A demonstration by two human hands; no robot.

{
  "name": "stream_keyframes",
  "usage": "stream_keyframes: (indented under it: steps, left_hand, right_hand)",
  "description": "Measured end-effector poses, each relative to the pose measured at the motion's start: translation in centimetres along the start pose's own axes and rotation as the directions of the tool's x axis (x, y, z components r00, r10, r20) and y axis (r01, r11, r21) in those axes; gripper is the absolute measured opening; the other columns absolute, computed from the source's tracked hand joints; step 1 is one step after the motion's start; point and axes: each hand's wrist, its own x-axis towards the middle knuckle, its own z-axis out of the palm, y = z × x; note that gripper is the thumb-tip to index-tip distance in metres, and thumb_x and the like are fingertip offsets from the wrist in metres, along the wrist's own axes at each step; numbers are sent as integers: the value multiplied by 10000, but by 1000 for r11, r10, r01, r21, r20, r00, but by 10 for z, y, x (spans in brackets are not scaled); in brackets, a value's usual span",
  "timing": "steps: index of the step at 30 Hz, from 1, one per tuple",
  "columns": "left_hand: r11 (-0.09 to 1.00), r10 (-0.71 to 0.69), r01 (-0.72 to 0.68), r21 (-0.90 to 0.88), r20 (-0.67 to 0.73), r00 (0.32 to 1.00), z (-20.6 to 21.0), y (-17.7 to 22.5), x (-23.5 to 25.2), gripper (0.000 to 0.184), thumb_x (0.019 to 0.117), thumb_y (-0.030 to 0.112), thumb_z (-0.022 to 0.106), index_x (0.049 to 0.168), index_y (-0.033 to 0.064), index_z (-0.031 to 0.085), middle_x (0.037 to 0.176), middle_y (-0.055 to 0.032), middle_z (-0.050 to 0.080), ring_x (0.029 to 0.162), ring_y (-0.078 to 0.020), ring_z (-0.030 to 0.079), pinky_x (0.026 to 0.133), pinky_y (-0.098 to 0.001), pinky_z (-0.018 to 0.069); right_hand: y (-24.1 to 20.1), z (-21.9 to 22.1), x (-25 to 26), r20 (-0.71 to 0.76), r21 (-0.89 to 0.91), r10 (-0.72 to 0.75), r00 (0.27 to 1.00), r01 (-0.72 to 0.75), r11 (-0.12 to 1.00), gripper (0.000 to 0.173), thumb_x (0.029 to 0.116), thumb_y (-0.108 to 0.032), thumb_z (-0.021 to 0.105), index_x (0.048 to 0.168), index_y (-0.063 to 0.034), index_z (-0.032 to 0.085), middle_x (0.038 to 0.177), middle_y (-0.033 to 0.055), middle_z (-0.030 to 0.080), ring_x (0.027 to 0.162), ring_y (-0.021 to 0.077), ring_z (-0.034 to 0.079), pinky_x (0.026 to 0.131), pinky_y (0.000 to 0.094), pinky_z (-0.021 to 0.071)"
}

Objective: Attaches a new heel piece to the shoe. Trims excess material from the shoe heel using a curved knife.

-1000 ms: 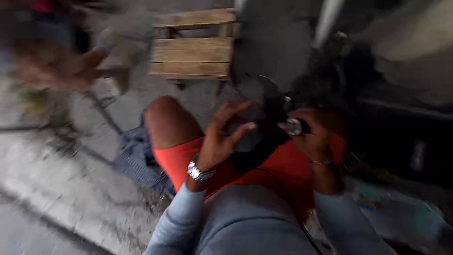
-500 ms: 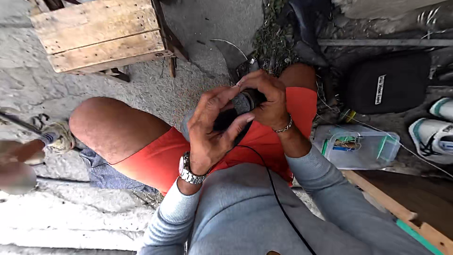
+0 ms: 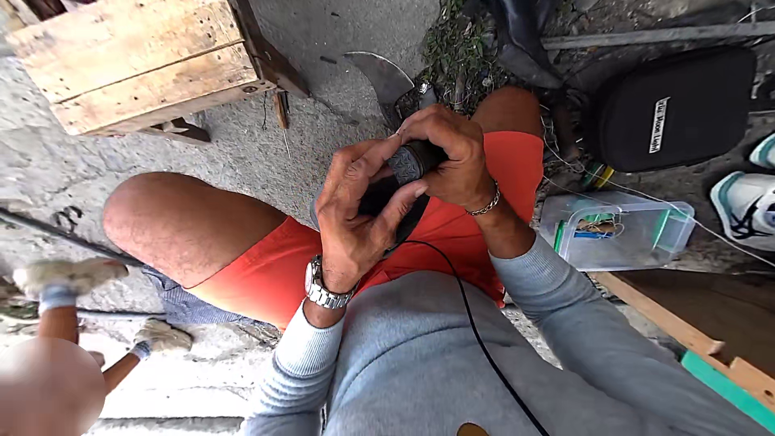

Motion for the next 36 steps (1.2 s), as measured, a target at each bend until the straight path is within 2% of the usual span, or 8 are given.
stream_keyframes:
  steps: [6, 10, 12, 20, 23, 26, 31, 36]
  left_hand:
    - [995, -30, 22, -98, -76, 997, -5, -3, 2, 453, 925, 109, 761, 1310, -67, 598, 1277, -170, 628, 1136, -301, 670, 957, -468, 616]
    - [874, -308, 298, -385, 37, 951, -29, -8, 3, 451, 1110, 257, 396, 1497, 26, 371, 1243, -141, 624, 1013, -284, 698, 888, -464, 622]
    - [818, -370, 381, -430, 113, 922, -32, -12, 3, 470, 1112, 279, 278, 1490, 37, 418, 1192, -130, 619, 944, -249, 674, 808, -417, 611]
    - [607, -400, 524, -598, 339, 851, -15, 7, 12, 352, 980, 157, 319, 1234, 71, 547, 1213, -154, 604, 742, -166, 612, 540, -264, 505]
    - [789, -428, 509, -344, 288, 857, -6, 18, 12, 331, 1099, 342, 389, 1141, 85, 593, 856, -61, 618, 551, -113, 511, 431, -223, 402]
    - [920, -392, 390, 41, 107, 914, 7, 26, 10, 240, 1032, 359, 605, 1075, 124, 611, 707, 40, 562, 499, -68, 486, 416, -213, 413]
    - [934, -358, 357, 29, 81, 930, 12, 25, 9, 158, 998, 246, 685, 1011, 110, 604, 692, 22, 561, 492, -78, 490, 408, -209, 409]
    - [890, -393, 405, -209, 98, 914, 15, 22, 6, 102, 1006, 142, 659, 952, 93, 589, 679, -28, 538, 468, -111, 446, 392, -219, 373]
  right_hand:
    - [0, -1, 0, -2, -14, 48, 999, -48, 999, 194, 826, -117, 780, 956, 21, 736, 991, 159, 741, 991, 252, 715, 892, 416, 600]
    - [-2, -6, -4, -81, -60, 100, 992, -105, 993, 206, 813, -103, 838, 941, 19, 733, 979, 148, 742, 975, 240, 720, 877, 405, 614]
    - [-4, -9, -6, -122, -94, 91, 988, -103, 990, 205, 808, -106, 845, 926, 16, 729, 975, 152, 740, 981, 250, 719, 875, 410, 615]
    - [2, -9, -9, -204, -130, 50, 978, -78, 988, 194, 802, -71, 838, 920, 30, 721, 983, 175, 732, 991, 265, 714, 878, 404, 613]
    - [0, -7, -9, -191, -207, 8, 982, -48, 977, 199, 822, -125, 833, 926, 12, 732, 984, 171, 735, 992, 269, 714, 868, 409, 607]
    - [-3, -7, -7, -178, -314, -77, 981, 17, 949, 223, 858, -208, 815, 909, -3, 742, 975, 177, 737, 975, 275, 716, 840, 400, 602]
    - [-4, -8, -8, -145, -415, -166, 976, 92, 905, 227, 881, -236, 803, 908, -16, 756, 991, 176, 742, 983, 279, 715, 849, 385, 593]
    - [-3, -6, -12, -164, -401, -172, 971, 93, 911, 227, 863, -233, 821, 903, -19, 757, 986, 173, 744, 981, 284, 712, 846, 386, 590]
